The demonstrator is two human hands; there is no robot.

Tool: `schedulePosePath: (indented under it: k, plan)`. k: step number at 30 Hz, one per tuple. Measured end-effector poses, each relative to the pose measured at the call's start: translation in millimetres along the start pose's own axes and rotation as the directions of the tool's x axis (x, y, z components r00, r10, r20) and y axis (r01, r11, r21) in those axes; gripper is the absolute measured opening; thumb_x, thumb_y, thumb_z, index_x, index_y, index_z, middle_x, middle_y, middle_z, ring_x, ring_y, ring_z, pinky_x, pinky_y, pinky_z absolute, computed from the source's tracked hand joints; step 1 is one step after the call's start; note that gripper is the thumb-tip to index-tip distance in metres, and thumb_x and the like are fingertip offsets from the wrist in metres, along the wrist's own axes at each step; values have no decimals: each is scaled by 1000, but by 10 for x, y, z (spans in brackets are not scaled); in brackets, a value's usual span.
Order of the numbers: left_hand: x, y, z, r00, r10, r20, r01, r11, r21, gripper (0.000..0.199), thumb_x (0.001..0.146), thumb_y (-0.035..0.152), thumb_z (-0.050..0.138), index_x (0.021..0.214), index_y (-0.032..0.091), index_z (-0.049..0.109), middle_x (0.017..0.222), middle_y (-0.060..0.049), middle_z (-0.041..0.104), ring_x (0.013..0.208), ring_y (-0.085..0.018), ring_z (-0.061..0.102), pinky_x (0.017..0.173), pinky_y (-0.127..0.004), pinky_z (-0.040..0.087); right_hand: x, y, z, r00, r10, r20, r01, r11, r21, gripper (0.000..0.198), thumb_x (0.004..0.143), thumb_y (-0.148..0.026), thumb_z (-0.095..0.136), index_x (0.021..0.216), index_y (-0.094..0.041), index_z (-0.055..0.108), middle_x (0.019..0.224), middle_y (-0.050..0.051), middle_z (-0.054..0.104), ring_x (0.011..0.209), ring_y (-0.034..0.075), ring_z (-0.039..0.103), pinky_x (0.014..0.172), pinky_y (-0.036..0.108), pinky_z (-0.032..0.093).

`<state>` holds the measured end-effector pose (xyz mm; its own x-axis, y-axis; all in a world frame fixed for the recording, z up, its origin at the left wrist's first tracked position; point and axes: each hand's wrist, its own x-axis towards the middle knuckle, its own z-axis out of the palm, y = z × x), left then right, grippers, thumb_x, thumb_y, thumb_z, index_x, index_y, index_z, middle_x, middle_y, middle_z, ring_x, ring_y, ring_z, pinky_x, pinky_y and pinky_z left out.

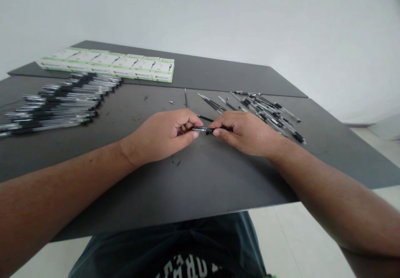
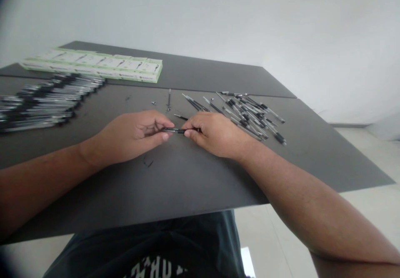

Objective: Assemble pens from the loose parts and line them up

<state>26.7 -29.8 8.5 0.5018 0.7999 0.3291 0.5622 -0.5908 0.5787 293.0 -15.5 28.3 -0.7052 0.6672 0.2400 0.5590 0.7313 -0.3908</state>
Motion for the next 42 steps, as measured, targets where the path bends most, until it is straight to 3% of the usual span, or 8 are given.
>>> schedulePosePath:
  k: [3,6,13,21,24,28,34,42]
  plan:
    - [3,13,-9,999,53,14,-53,995,79,23,93,38,66,110,28,78,97,-1,83,84,-20,76,77,-31,54,-2,-26,14,1000,20,14,-21,999,44,22,102,-25,64,115,-24,81,107,5,82,97,20,74,87,32,53]
    - [1,-48,-39,998,3,-56,2,997,84,24,93,41,66,108,27,78,88,-1,81,78,-20,75,72,-31,54,-11,-17,0,997,78,16,-79,991,108,24,99,-23,65,119,-23,77,105,3,82,90,18,74,81,30,53]
    - [-1,-297,-44,981,-150,-127,125,975,-184,27,96,48,69,111,25,73,80,-3,81,68,-21,77,66,-33,60,-37,170,-115,966,226,-128,-210,970,126,14,94,-28,70,105,-22,76,85,0,77,73,16,68,68,29,47]
    - [5,-127,-102,992,-30,-125,48,988,145,27,93,44,67,108,24,79,88,-3,80,78,-21,74,74,-31,52,-29,169,-140,972,231,-47,-225,968,112,16,97,-30,65,105,-21,76,84,0,78,71,16,68,67,28,47]
    - [14,-124,-101,994,-37,-107,54,985,163,28,93,43,65,107,24,79,87,-3,79,78,-21,73,77,-32,52,-26,159,-139,968,249,28,-250,948,197,20,103,-31,57,111,-21,73,83,0,79,68,16,70,68,28,50]
    - [17,-117,-101,991,-64,-117,82,984,160,28,94,45,64,106,24,79,85,-3,79,78,-21,72,77,-32,52,-32,167,-116,968,253,5,-245,932,267,23,101,-37,62,113,-20,72,84,1,78,70,16,70,68,29,51]
    - [11,-107,-108,990,-84,-113,101,983,153,29,94,45,64,107,24,79,84,-2,79,79,-21,72,80,-33,53,-34,162,-112,964,267,-10,-258,942,215,16,97,-37,68,100,-22,73,80,0,77,69,16,69,64,28,48]
    - [5,-124,-93,991,-82,-106,95,987,128,28,95,45,64,108,24,78,86,-2,80,79,-21,74,80,-33,54,-35,155,-122,962,271,-16,-262,942,212,19,96,-37,68,106,-22,74,81,-1,78,70,16,70,64,28,49]
